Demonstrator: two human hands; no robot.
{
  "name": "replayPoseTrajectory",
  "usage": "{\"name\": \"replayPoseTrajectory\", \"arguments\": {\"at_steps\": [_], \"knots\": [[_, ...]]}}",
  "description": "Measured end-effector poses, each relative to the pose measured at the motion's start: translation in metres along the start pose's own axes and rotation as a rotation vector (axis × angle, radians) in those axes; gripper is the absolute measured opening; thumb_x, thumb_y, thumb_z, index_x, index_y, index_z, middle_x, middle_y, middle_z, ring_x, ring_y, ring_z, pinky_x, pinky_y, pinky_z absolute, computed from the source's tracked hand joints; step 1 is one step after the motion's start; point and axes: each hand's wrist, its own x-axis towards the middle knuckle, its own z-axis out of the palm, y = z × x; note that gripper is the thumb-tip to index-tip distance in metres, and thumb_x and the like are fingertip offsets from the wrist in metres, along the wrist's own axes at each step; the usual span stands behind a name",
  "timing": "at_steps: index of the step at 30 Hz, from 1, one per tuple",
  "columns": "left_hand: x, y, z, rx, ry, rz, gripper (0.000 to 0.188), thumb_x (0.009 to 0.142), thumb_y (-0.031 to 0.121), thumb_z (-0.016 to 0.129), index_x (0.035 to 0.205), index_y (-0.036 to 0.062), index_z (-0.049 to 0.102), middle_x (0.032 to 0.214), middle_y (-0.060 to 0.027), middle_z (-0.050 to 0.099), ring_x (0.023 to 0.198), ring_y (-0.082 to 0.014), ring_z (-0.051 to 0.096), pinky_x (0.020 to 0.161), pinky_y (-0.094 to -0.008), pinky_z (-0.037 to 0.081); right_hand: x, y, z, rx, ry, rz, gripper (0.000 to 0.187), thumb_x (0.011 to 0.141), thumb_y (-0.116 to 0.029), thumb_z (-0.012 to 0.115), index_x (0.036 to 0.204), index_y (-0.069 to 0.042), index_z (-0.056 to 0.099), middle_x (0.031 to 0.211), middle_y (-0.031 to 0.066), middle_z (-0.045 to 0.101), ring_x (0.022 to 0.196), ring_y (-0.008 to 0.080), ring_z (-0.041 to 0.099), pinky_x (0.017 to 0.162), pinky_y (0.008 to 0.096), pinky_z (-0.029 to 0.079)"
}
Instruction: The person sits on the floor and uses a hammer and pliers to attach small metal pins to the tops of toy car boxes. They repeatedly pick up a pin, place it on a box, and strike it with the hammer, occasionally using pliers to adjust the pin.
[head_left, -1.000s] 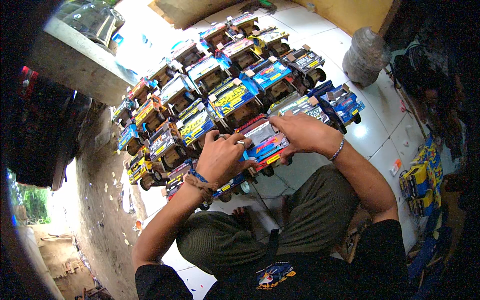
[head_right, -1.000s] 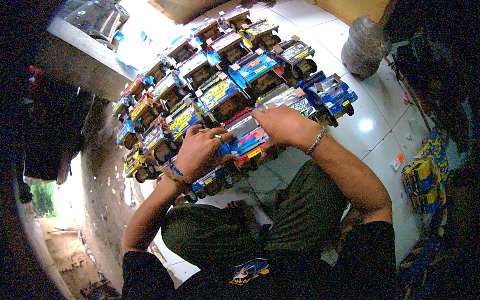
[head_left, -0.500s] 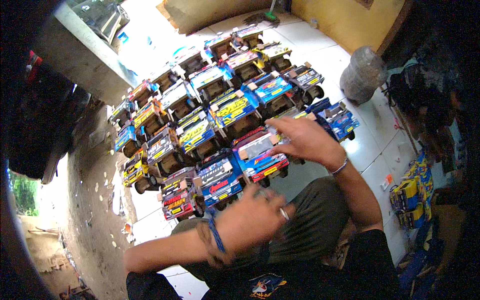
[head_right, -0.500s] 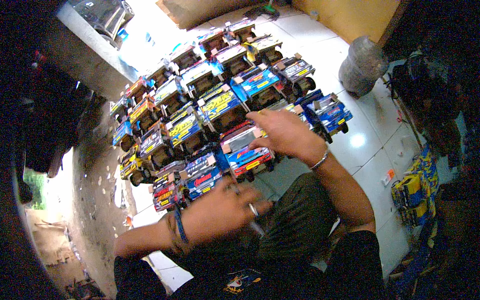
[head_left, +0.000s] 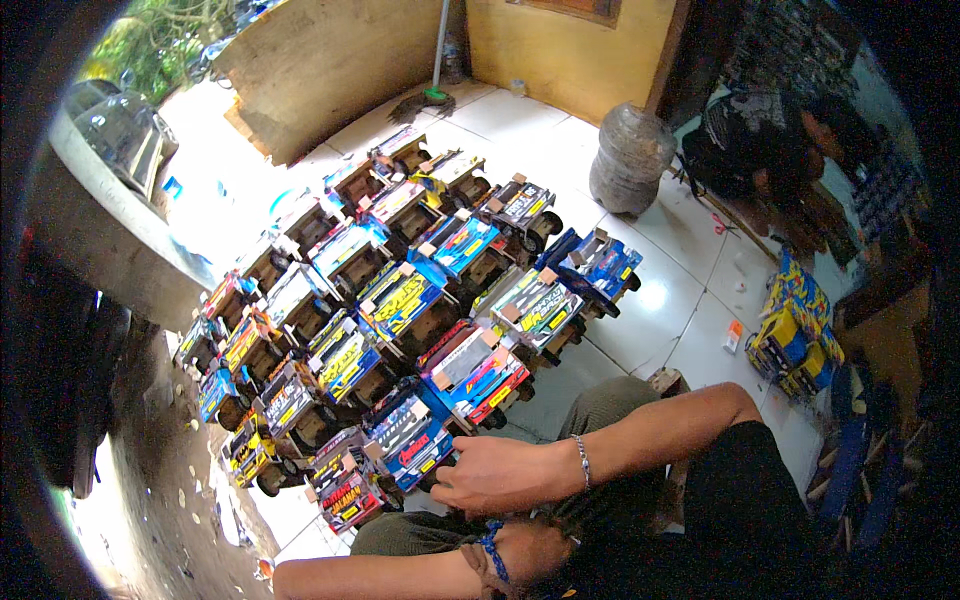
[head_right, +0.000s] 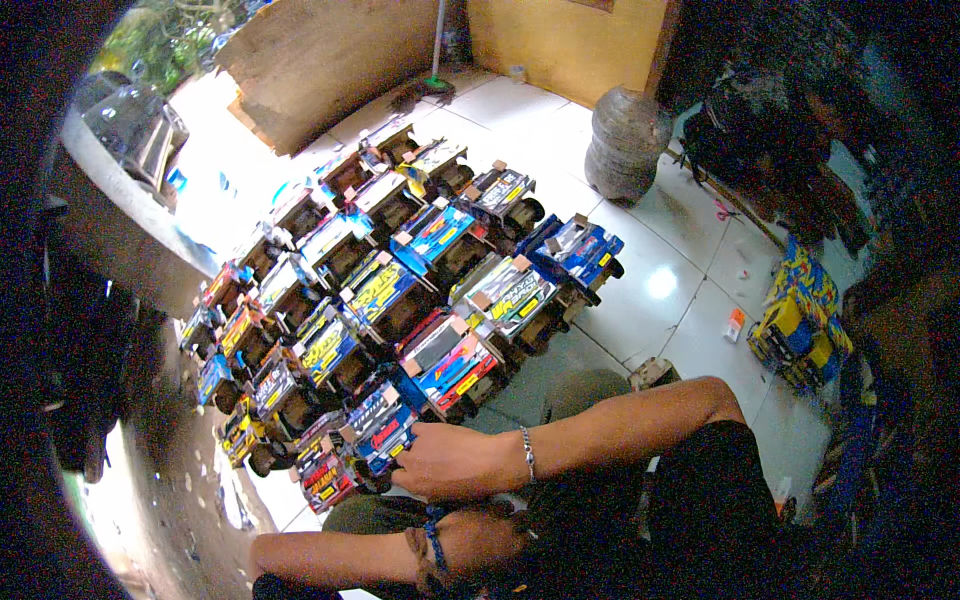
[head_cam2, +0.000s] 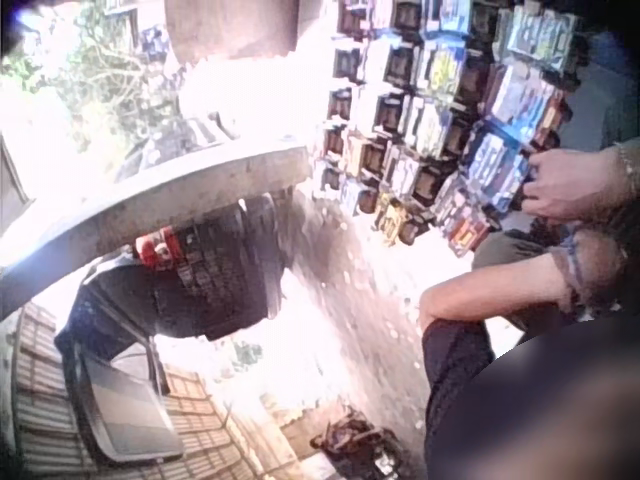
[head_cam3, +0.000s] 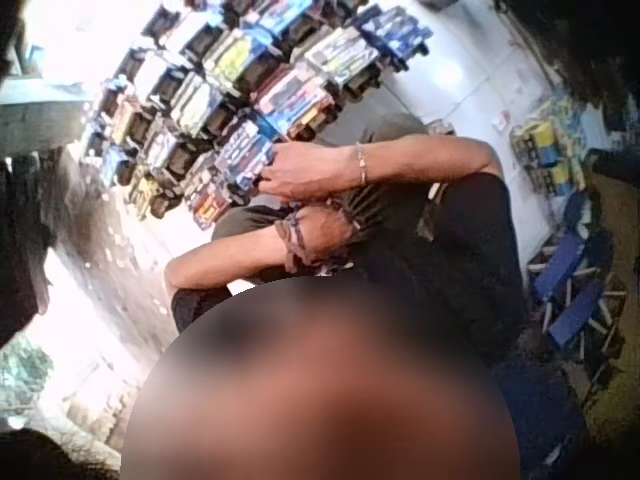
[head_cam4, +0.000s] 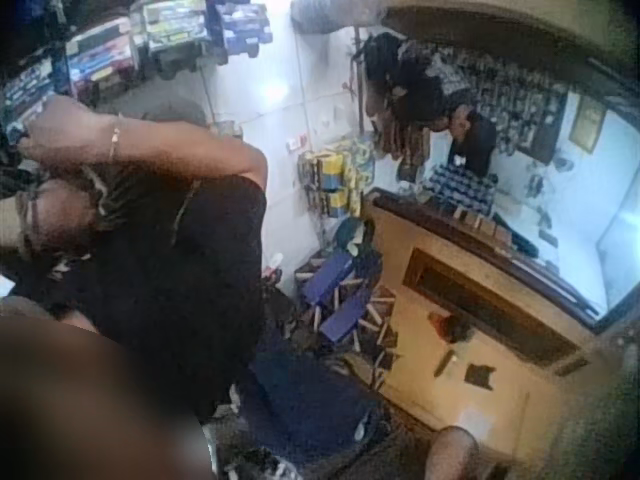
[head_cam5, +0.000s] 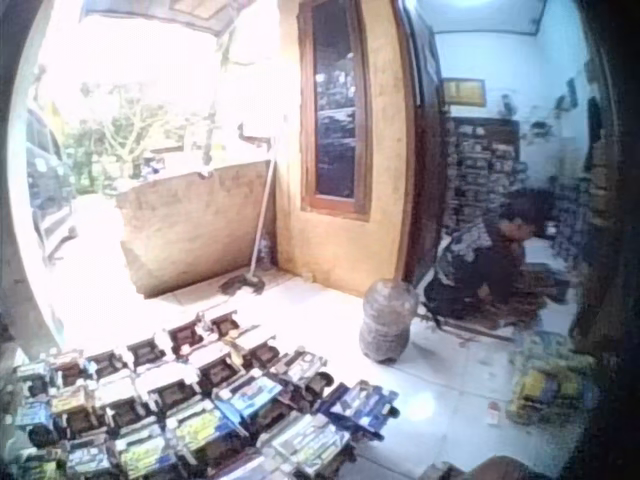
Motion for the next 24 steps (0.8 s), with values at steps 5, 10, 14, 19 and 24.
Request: {"name": "replayPoseTrajectory", "arguments": {"at_steps": [5,10,14,19,24], "knots": [[-0.009,-0.022,-0.007,-0.155,-0.173,-0.027,0.044,0.099,0.039,0.041,0.114,0.0026,0.063,0.101,-0.0246,0.068,0.091,-0.0370,0.069,0.077,-0.0457,0.056,0.006,0.004,0.012,-0.027,-0.089,0.044,0.019,0.084,-0.019,0.059,0.098,-0.006,0.055,0.081,0.0056,0.062,0.073,0.0230,0.065,0.068,0.0361,0.043],[-0.014,-0.031,-0.014,-0.149,-0.263,0.200,0.040,0.098,0.034,0.047,0.115,0.0001,0.058,0.092,-0.0237,0.068,0.088,-0.0369,0.069,0.078,-0.0481,0.056,0.014,0.011,0.020,0.023,-0.217,0.087,0.018,0.085,-0.019,0.058,0.097,-0.007,0.056,0.085,0.0071,0.065,0.076,0.0245,0.067,0.067,0.0372,0.045],[-0.018,-0.043,0.010,-0.214,-0.138,0.331,0.041,0.096,0.038,0.051,0.113,0.0013,0.058,0.094,-0.0227,0.067,0.089,-0.0370,0.068,0.078,-0.0486,0.056,0.021,0.003,0.029,0.150,-0.286,0.041,0.018,0.085,-0.020,0.058,0.097,-0.007,0.057,0.086,0.0089,0.066,0.077,0.0267,0.067,0.068,0.0387,0.045],[-0.019,-0.039,0.055,-0.198,-0.014,0.237,0.040,0.096,0.043,0.050,0.106,0.0062,0.062,0.100,-0.0170,0.067,0.086,-0.0362,0.066,0.078,-0.0488,0.054,0.018,-0.010,0.041,0.287,-0.185,0.003,0.018,0.083,-0.021,0.059,0.090,-0.005,0.057,0.079,0.0100,0.066,0.075,0.0283,0.067,0.066,0.0409,0.046],[0.011,-0.037,0.063,-0.159,-0.100,0.271,0.039,0.096,0.044,0.048,0.103,0.0079,0.063,0.099,-0.0135,0.067,0.081,-0.0362,0.064,0.077,-0.0483,0.052,0.031,-0.019,0.049,0.412,-0.102,0.056,0.017,0.079,-0.019,0.061,0.082,-0.003,0.057,0.067,0.0134,0.063,0.067,0.0346,0.066,0.057,0.0462,0.050]]}}
